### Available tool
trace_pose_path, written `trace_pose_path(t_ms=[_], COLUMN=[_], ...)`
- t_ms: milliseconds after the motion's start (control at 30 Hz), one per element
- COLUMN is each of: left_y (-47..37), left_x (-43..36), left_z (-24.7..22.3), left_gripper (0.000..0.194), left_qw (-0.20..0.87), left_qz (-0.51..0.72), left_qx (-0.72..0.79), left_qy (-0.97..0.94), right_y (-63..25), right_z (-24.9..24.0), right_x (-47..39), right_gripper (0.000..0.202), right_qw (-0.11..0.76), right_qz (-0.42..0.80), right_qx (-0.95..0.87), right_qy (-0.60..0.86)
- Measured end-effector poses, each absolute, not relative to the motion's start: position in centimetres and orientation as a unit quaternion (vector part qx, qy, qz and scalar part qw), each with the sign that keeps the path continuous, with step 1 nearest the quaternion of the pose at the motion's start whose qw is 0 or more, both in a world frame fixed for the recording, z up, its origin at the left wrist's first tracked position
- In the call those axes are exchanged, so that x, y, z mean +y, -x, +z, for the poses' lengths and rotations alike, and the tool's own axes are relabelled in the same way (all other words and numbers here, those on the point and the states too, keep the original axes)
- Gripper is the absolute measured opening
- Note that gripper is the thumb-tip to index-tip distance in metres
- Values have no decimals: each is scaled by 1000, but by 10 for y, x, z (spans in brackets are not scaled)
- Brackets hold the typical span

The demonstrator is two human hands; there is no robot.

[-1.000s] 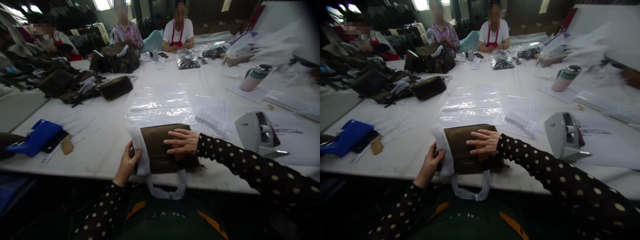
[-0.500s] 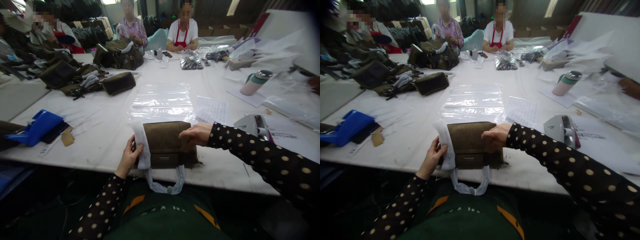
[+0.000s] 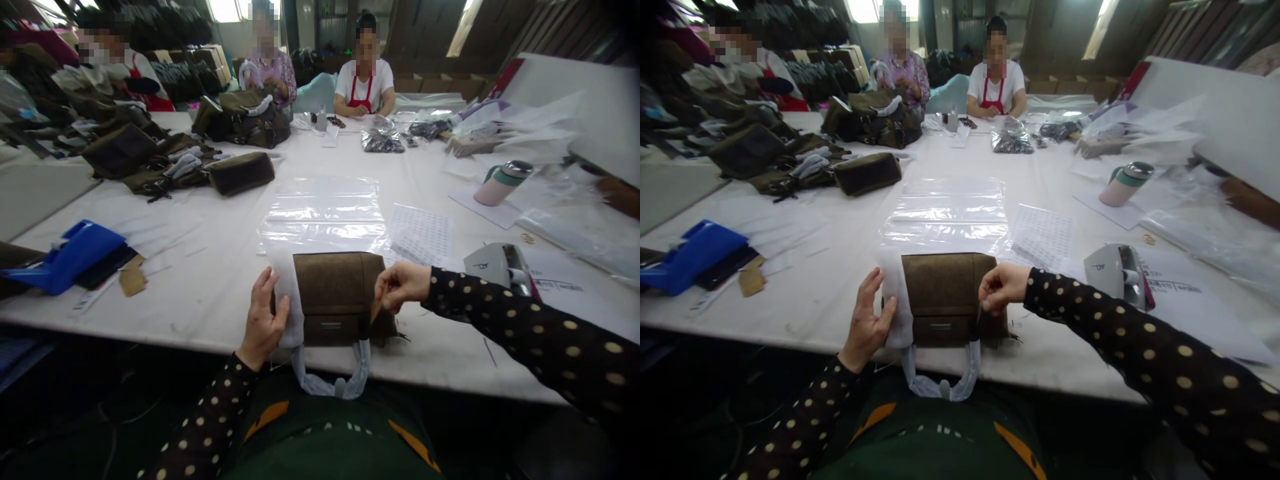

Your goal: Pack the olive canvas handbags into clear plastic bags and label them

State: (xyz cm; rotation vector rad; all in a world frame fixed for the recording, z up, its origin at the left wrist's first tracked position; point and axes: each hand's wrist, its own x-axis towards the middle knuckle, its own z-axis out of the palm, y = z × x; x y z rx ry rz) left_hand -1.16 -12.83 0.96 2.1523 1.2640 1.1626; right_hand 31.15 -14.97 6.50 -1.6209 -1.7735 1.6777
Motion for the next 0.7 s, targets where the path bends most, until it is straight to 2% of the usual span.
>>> trace_pose_path(t_ms=[33,100,167,233,300,433,600,700], left_y=[9,1,-8,-17,-25,-30,-31,-42], left_x=[-128,-124,-113,-97,-80,-64,-77,-72], left_z=[13,19,24,27,29,30,34,30], left_gripper=[43,36,33,36,42,46,46,46], left_qw=[181,165,138,104,88,87,-15,-84], left_qz=[402,379,368,356,326,242,203,199], left_qx=[447,455,466,466,454,445,480,448], left_qy=[-778,-788,-793,-804,-824,-858,-853,-868], right_y=[-305,-291,-280,-274,-273,-271,-256,-248], right_z=[61,55,50,46,42,37,33,23], right_x=[-145,-137,-129,-123,-117,-117,-126,-121], right_gripper=[39,30,27,49,63,43,41,44], right_qw=[121,153,187,211,207,174,163,161], right_qz=[468,274,164,110,80,83,62,42], right_qx=[-631,-657,-664,-686,-716,-737,-729,-712], right_qy=[607,686,705,688,661,648,662,682])
